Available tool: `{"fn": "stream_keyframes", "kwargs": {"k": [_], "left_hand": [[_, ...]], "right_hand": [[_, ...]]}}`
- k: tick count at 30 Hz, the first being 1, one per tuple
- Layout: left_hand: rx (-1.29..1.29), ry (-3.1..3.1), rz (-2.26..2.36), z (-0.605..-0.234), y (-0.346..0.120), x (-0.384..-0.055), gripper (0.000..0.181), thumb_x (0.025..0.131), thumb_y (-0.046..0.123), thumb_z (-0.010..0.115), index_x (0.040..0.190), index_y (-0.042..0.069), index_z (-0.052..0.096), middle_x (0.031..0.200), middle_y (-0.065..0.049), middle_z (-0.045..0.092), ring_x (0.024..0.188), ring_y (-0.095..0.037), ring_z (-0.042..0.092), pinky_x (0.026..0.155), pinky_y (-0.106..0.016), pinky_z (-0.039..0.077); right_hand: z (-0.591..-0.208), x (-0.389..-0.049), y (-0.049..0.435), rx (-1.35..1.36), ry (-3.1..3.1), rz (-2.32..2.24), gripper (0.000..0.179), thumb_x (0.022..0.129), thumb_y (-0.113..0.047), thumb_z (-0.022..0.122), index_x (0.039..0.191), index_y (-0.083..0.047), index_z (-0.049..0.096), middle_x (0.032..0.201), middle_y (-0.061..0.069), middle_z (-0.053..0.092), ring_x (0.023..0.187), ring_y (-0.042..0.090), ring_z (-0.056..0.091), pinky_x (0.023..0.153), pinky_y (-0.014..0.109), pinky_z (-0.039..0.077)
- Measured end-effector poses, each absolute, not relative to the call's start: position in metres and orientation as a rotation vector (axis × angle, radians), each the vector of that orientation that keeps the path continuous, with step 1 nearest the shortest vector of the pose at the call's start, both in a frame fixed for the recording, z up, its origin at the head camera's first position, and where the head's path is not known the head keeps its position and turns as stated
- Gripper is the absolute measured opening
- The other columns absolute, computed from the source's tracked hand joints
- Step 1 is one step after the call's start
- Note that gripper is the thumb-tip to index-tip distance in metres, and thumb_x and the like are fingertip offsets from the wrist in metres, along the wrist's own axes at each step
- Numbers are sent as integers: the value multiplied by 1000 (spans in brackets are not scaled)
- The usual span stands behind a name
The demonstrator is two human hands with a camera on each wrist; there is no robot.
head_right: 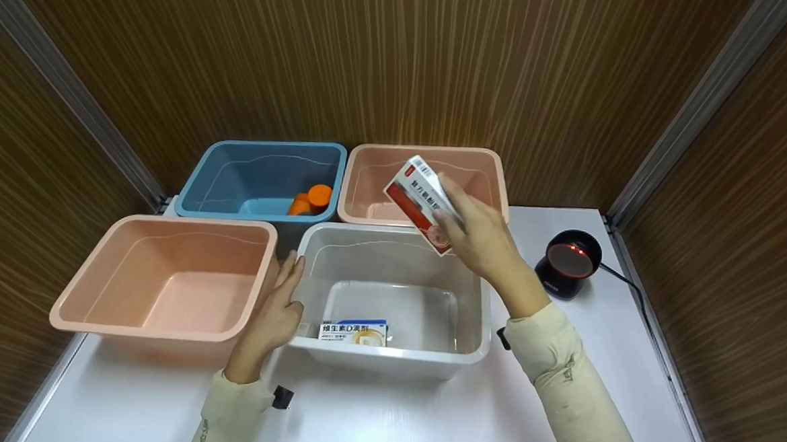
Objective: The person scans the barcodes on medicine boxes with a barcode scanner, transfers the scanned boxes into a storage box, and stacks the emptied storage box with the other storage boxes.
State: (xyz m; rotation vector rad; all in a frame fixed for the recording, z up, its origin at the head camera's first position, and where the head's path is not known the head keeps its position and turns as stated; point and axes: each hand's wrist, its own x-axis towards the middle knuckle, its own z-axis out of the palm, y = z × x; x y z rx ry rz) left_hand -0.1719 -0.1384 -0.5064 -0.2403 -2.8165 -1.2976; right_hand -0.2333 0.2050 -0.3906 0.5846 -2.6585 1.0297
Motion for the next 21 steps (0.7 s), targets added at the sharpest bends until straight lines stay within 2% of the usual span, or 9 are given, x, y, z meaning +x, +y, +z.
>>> {"fn": "stream_keyframes", "kwargs": {"k": [3,5,7,10,13,17,19,21], "left_hand": [[-238,-2809,-1302,-507,-140,-172,73,91,-8,46,159,3,24,168,-14,7,152,-37,12,118,-51,18],[-239,-2804,-1308,-507,-140,-172,73,91,-8,46,159,3,24,168,-14,7,152,-36,12,118,-50,19],[-244,-2799,-1318,-506,-141,-171,73,91,-8,46,160,4,24,168,-14,7,152,-34,12,118,-50,20],[-252,-2801,-1328,-505,-141,-171,74,91,-8,46,160,4,24,169,-13,6,152,-32,11,118,-49,21],[-245,-2812,-1325,-506,-140,-171,74,92,-7,46,160,6,23,169,-12,6,152,-32,9,118,-50,20],[-237,-2817,-1317,-506,-140,-171,73,92,-5,46,161,7,22,169,-11,5,153,-31,8,118,-50,22],[-243,-2809,-1315,-506,-140,-170,73,92,-5,46,160,6,23,169,-10,6,152,-32,9,117,-50,23],[-249,-2804,-1313,-507,-140,-171,73,91,-5,46,160,5,23,169,-11,6,152,-33,10,117,-50,24]], "right_hand": [[-389,-228,212,500,-2646,1093,64,102,-25,61,158,-38,34,126,25,62,95,38,63,67,46,59],[-389,-225,217,451,-2609,1160,65,100,-23,64,157,-40,36,124,25,63,90,33,62,58,35,58],[-391,-222,224,403,-2543,1227,65,98,-19,67,155,-36,41,124,24,64,85,27,62,54,26,55],[-396,-220,237,334,-2433,1270,63,96,-10,69,153,-25,46,128,23,63,81,13,61,55,17,53],[-401,-217,253,231,-2362,1324,64,93,-4,70,152,-18,48,129,16,63,82,3,60,59,14,52],[-407,-208,275,120,-2274,1455,64,92,-1,66,151,-18,49,115,-1,64,80,3,61,55,18,54],[-411,-202,285,112,-2216,1554,63,93,0,65,151,-19,49,120,-3,64,80,4,63,54,21,55],[-417,-196,295,120,-2160,1648,60,96,0,62,151,-19,49,132,0,62,81,6,66,53,26,56]]}}
